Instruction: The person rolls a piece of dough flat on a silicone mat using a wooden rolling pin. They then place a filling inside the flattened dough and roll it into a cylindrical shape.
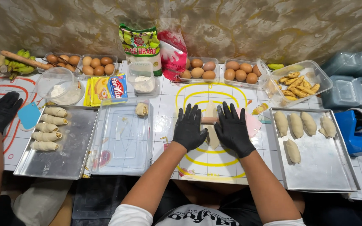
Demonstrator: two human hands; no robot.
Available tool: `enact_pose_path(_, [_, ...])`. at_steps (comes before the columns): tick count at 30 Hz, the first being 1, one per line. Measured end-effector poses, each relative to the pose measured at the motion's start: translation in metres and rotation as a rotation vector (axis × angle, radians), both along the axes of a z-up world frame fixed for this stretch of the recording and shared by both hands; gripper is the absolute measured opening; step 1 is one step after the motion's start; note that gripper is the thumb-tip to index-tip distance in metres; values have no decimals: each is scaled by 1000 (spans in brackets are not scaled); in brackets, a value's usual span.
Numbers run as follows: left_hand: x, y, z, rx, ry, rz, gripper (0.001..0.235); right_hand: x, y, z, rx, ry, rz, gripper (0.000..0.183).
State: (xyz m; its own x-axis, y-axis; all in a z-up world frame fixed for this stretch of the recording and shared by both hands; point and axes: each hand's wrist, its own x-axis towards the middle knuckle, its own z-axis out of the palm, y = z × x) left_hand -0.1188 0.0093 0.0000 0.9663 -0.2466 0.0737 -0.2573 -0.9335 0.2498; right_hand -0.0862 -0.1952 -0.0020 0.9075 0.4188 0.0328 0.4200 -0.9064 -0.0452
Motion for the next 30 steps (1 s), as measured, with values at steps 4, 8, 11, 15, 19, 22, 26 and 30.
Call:
enact_pose_path(4, [-36,3,18,-24,20,-32,80,-40,2,28,2,39,-2,72])
enact_pose_path(8, [-84,7,13,-98,-150,-91,77,-87,-4,26,-29,12,37,77])
enact_pose_path(11, [-83,3,16,-106,-146,-80,79,-86,-5,21,-25,-1,40,78])
enact_pose_path(15, [-35,-5,11,-35,-87,0,87,-35,3,25,11,41,3,74])
enact_pose_path(19, [-6,-5,9,46,133,40,90,-6,3,7,-14,72,-13,74])
enact_pose_path(22, [-28,-5,21,2,21,7,89,-31,5,32,-13,3,3,73])
enact_pose_path(26, [-84,0,23,-113,-182,-70,85,-89,-5,29,70,-103,87,75])
enact_pose_path(30, [-85,2,22,-49,-142,-54,86,-89,-5,22,-51,-71,46,81])
